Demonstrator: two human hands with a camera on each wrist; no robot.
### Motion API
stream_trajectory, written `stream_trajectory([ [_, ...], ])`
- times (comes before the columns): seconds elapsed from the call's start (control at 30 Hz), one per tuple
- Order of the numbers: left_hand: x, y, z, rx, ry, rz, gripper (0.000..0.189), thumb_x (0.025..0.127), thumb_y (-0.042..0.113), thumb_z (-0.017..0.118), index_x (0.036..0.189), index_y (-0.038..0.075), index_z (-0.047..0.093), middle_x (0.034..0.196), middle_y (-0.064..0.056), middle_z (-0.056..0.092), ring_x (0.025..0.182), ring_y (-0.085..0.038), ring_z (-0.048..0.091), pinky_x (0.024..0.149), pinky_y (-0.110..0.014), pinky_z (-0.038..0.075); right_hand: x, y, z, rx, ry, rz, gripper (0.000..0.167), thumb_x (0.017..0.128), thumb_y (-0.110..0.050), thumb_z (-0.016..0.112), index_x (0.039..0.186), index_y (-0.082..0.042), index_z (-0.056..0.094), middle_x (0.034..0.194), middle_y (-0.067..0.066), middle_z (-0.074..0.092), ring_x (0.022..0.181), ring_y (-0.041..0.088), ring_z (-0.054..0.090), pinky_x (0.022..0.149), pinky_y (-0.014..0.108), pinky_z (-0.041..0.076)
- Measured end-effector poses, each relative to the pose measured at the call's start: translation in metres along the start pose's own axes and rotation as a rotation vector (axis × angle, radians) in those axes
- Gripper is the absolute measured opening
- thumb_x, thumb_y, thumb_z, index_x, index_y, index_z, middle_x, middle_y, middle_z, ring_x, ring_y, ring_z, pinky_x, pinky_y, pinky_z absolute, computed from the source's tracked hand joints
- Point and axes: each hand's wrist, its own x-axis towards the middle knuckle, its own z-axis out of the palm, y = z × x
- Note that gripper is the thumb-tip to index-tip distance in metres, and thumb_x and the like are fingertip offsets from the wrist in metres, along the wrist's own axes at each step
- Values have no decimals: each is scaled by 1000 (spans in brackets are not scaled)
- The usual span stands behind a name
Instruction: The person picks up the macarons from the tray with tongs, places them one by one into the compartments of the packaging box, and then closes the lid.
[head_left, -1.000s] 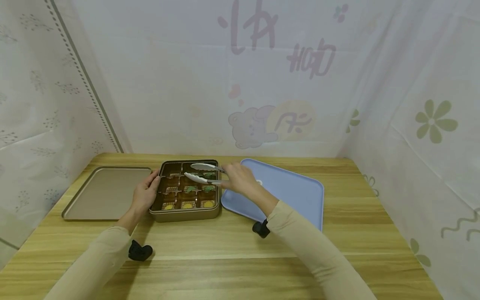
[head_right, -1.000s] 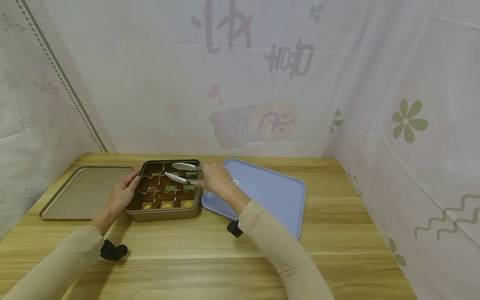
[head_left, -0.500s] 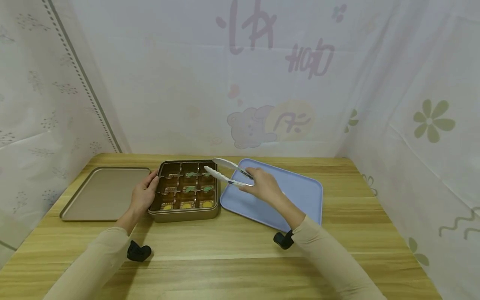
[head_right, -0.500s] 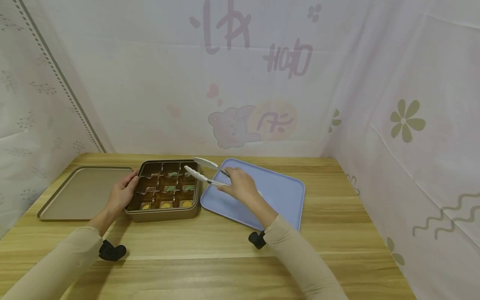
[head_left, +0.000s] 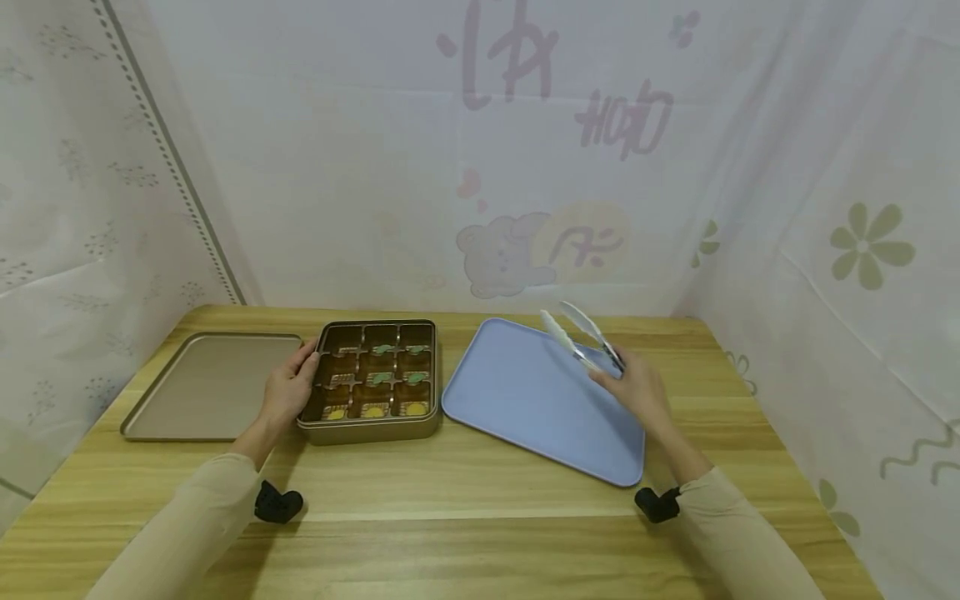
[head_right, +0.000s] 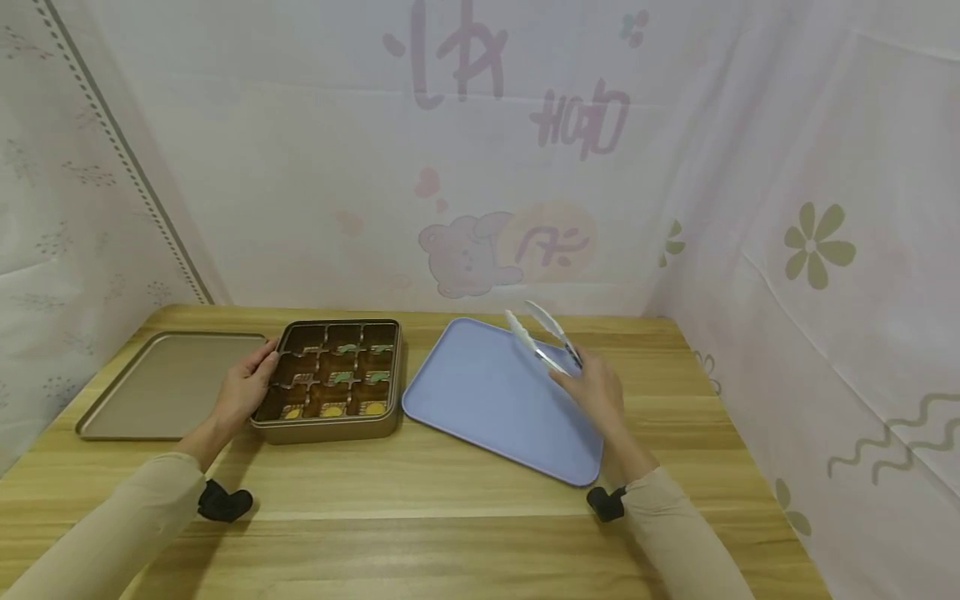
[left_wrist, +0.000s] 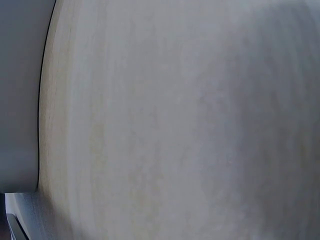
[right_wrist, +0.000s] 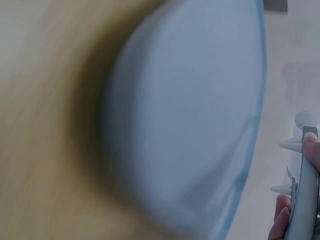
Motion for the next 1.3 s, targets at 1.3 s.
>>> stream_trajectory([
  [1.3,-1,2,0,9,-19,-10,53,104,32,30,149,4,25,153,-21,21,140,-43,19,112,-55,23,-57,118,-76,-115,-153,310,61,84,-43,67,98,13,45,75,19,49,64,27,48,49,31,38],
])
